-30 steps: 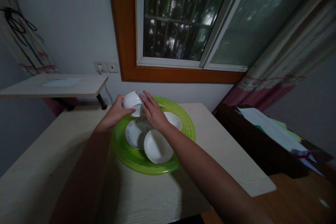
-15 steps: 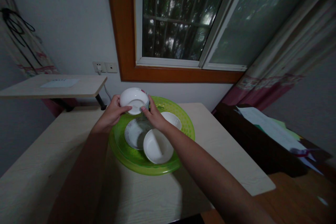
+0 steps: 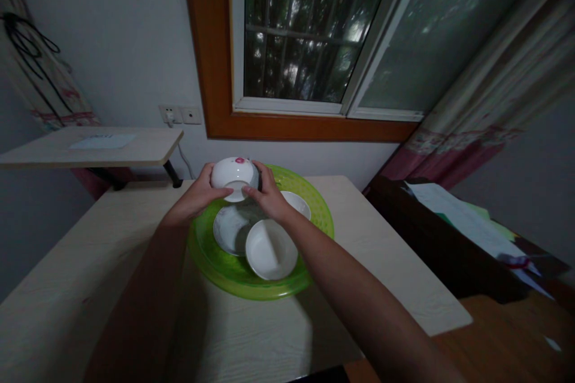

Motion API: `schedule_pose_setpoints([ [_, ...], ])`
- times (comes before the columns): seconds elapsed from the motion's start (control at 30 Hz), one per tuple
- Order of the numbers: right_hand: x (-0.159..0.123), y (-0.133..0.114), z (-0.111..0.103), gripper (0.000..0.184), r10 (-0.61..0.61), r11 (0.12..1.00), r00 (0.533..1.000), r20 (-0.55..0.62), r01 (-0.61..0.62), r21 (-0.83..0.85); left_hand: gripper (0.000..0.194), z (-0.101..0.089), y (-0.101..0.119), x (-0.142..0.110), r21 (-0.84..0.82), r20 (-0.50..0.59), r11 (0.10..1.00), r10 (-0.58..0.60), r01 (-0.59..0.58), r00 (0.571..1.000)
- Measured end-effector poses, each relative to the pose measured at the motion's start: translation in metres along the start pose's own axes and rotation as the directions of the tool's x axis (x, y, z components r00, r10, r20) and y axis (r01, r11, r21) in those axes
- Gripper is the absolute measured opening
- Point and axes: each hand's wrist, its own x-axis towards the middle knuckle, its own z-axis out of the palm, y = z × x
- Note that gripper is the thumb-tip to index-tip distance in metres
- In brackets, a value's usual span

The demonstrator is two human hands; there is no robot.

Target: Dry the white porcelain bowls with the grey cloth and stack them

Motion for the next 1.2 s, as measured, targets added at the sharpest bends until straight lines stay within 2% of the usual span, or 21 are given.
schedule_pose_setpoints([
  [0.17,-0.001,-0.008,-0.008,0.069,-0.100,0.986,0.992,0.078,0.109,-0.124,0.071,-0.001,0.008,0.000,0.254,0.020,0.967,-0.022,0.016,1.000],
  [0.27,0.000,-0.008,-0.010,0.068,-0.121,0.979,0.987,0.106,0.136,-0.152,0.068,-0.001,0.010,0.001,0.349,0.017,0.937,-0.027,0.020,0.999],
  [0.53,-0.001,-0.013,-0.007,0.069,-0.156,0.959,0.983,0.095,0.174,-0.223,0.062,-0.001,0.008,0.003,0.441,-0.026,0.897,-0.018,0.027,1.000],
  [0.7,-0.004,-0.027,-0.003,0.058,-0.263,0.886,0.946,0.188,0.314,-0.342,0.059,0.004,0.014,0.001,0.478,-0.006,0.878,-0.018,0.019,1.000],
  [0.8,-0.005,-0.035,0.000,0.054,-0.278,0.854,0.934,0.225,0.347,-0.388,0.056,0.006,0.017,0.000,0.497,0.009,0.867,-0.033,0.024,0.999],
  [0.9,-0.004,-0.037,0.002,0.051,-0.239,0.873,0.956,0.171,0.289,-0.393,0.054,0.008,0.018,0.000,0.532,-0.015,0.846,-0.022,0.027,1.000],
  [1.03,0.000,-0.030,0.000,0.051,-0.123,0.926,0.992,0.042,0.130,-0.353,0.055,0.007,0.017,0.001,0.577,-0.059,0.816,-0.003,0.036,0.998],
  [1.2,0.001,-0.019,0.001,0.055,-0.013,0.958,1.000,-0.019,0.007,-0.287,0.054,0.005,0.014,0.002,0.582,-0.084,0.812,0.009,0.042,0.996],
])
